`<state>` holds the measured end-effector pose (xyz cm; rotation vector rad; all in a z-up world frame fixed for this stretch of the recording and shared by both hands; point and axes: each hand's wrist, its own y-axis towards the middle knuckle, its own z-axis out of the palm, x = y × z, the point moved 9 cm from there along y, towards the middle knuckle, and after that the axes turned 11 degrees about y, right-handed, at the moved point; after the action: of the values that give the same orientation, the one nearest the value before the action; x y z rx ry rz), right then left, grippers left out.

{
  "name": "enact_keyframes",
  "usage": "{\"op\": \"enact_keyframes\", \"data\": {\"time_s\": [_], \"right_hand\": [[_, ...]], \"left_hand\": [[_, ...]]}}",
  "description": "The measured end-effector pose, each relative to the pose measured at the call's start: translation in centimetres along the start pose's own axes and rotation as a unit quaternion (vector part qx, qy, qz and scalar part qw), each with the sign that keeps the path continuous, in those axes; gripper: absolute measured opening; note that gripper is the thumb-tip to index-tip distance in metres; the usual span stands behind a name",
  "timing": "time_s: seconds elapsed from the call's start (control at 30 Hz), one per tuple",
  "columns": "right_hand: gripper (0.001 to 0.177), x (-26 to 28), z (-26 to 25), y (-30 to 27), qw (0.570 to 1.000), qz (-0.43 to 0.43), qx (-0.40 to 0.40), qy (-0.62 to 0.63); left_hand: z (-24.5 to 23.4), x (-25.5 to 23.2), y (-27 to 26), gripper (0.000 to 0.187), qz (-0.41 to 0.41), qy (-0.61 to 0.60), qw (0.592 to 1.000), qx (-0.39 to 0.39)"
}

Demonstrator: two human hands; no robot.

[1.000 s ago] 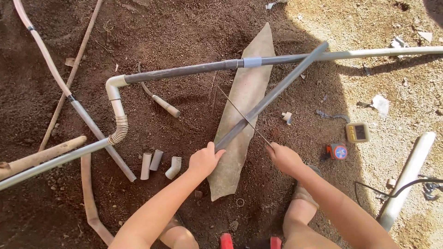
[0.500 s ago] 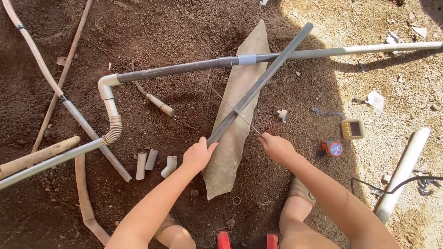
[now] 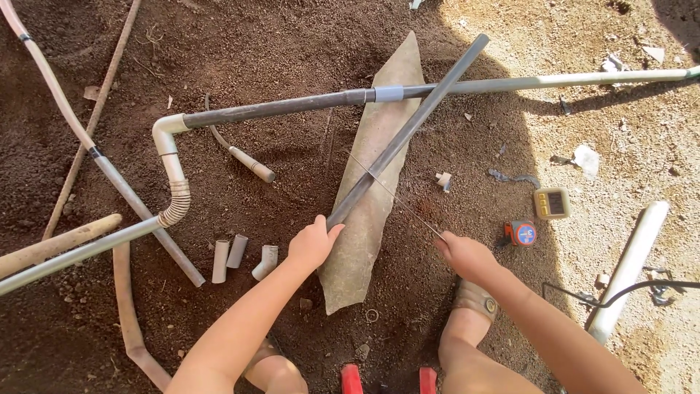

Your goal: The person uses a hacksaw to cut a long gray PVC pipe that is resting on a flat stone. After cutting, the person picks up a short white PVC pipe and a white elbow connector, fitting them together to test the connection.

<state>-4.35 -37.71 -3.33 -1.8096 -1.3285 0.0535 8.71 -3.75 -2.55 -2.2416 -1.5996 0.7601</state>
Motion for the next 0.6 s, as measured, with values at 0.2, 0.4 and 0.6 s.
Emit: {"op": "enact_keyframes", "data": {"time_s": [0.2, 0.4, 0.6], "right_hand": [[0.040, 4.5, -2.2, 2.4, 0.999, -0.042, 0.011, 0.033], [0.041, 4.4, -1.3, 3.3, 0.997, -0.061, 0.020, 0.048], [0.041, 5.4, -1.8, 1.9, 0.994, -0.057, 0.021, 0.091]], "left_hand": [[-1.2, -0.1, 0.1, 0.062, 0.039, 0.044, 0.997, -0.040], [-1.5, 0.3, 0.3, 0.061, 0.039, 0.057, 0.997, -0.047], [-1.3, 0.0, 0.1, 0.060, -0.004, -0.005, 0.998, 0.054]]}}
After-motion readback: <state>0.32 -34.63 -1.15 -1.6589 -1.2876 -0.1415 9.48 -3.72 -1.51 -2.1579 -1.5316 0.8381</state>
